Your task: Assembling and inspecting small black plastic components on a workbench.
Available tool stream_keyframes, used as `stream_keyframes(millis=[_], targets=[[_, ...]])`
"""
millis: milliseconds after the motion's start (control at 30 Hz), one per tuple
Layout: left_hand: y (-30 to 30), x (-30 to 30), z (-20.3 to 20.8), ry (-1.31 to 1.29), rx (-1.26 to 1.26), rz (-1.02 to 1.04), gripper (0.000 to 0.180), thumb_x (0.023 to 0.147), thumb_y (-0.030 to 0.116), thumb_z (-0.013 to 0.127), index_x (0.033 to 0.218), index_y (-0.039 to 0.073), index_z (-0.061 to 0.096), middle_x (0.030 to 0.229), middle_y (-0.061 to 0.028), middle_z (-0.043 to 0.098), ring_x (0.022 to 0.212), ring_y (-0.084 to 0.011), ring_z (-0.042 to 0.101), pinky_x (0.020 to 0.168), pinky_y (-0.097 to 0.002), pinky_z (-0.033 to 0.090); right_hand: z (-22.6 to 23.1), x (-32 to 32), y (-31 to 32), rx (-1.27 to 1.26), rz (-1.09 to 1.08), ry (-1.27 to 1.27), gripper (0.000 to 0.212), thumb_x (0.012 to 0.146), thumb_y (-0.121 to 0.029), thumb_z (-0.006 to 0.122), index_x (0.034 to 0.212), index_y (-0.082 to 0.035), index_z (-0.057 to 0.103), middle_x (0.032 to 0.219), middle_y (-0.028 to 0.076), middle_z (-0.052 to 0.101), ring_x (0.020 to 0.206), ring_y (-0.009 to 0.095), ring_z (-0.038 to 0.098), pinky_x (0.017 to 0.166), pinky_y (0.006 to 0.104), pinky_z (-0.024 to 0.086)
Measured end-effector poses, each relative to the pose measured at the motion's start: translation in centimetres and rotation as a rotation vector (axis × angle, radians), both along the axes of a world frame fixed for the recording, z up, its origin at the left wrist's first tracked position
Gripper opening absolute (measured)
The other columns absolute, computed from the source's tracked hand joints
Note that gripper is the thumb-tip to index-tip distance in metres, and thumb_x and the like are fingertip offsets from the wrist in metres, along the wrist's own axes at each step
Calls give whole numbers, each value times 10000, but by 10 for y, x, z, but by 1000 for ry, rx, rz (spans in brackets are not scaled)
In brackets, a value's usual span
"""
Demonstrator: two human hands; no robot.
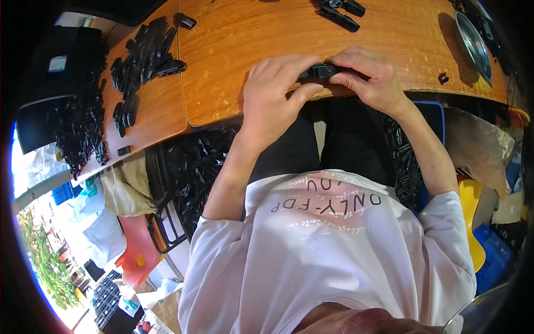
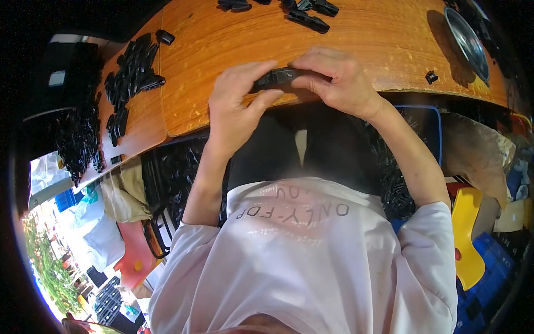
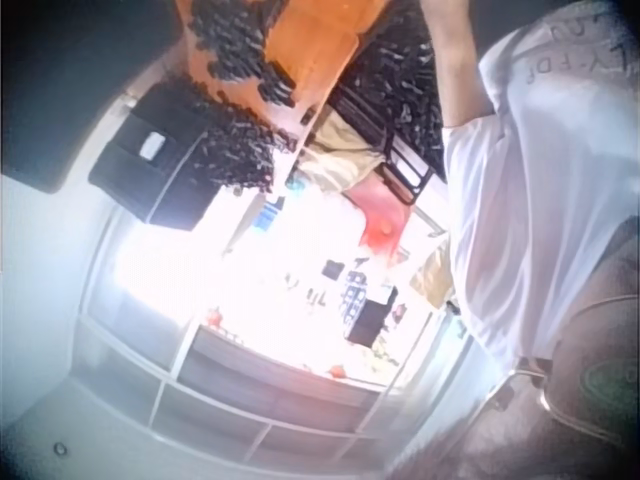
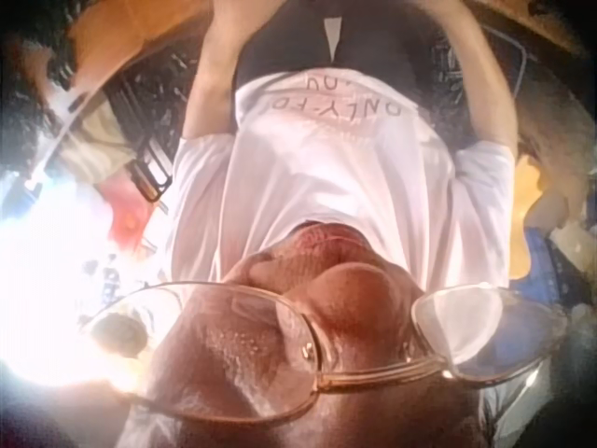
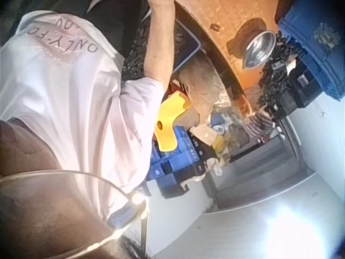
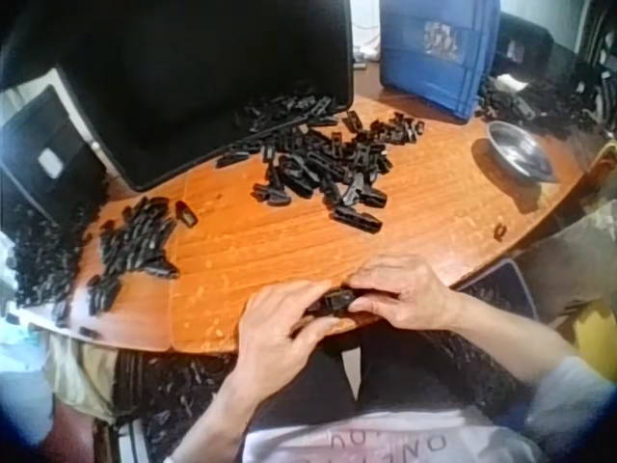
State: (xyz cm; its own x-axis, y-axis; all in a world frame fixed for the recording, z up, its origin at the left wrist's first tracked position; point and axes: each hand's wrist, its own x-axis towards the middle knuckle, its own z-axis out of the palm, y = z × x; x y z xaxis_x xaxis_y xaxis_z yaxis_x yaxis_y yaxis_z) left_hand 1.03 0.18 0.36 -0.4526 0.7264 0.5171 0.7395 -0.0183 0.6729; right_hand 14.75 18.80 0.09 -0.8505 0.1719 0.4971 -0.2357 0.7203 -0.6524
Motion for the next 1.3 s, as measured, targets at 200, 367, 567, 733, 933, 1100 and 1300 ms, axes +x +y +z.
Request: stream_keyframes(millis=[200, 367, 567, 733, 933, 1100, 1300], targets=[[3, 1, -12, 176, -18, 2, 320, 762, 23, 764, 1079, 57, 739, 1015, -105, 702, 948, -305, 645, 829, -380, 521, 4, 0, -11, -182, -44, -106, 254, 804, -63, 791, 1038, 5, 720, 919, 111, 704, 813, 217, 685, 715, 305, 535], [4, 3, -12, 281, 0, 10, 297, 768, -1, 735, 1059, 58, 743, 1003, -89, 708, 930, -290, 646, 819, -378, 528, 10, -3, -17, -452, -142, -318, 273, 799, -125, 822, 995, 28, 710, 808, 112, 702, 705, 175, 669, 654, 333, 538], [5, 4, -13, 314, 11, 31, 305, 756, 0, 741, 1056, 56, 742, 1016, -86, 718, 936, -290, 653, 831, -380, 533, 20, -13, -14, -280, -221, -448, 327, 802, -258, 832, 865, 26, 681, 724, 134, 686, 632, 220, 655, 595, 358, 509], [4, 2, -18, 343, 54, 48, 313, 747, 4, 743, 1055, 54, 739, 1002, -88, 719, 926, -289, 659, 831, -386, 533, 30, -22, -4, 11, -96, -527, 448, 840, -412, 771, 818, 28, 686, 691, 209, 640, 601, 306, 625, 575, 412, 475], [8, 3, -13, 333, 41, 85, 275, 746, 13, 732, 1018, 53, 740, 980, -86, 716, 936, -297, 637, 836, -397, 513, 28, -31, 4, 22, -2, -625, 486, 879, -452, 717, 780, 24, 697, 632, 204, 585, 557, 284, 558, 561, 411, 448], [15, 5, -14, 343, 49, 157, 250, 736, 28, 729, 985, 56, 746, 946, -78, 711, 936, -301, 608, 841, -402, 491, 38, -40, 5, -147, -7, -723, 472, 882, -416, 704, 775, 44, 693, 600, 195, 541, 540, 247, 491, 552, 396, 431], [15, 2, -19, 321, 114, 158, 260, 708, 18, 736, 965, 57, 750, 920, -75, 711, 912, -291, 609, 814, -389, 501, 43, -39, 4, 95, -37, -657, 468, 870, -408, 712, 772, 48, 685, 577, 155, 533, 550, 181, 493, 545, 377, 422]])
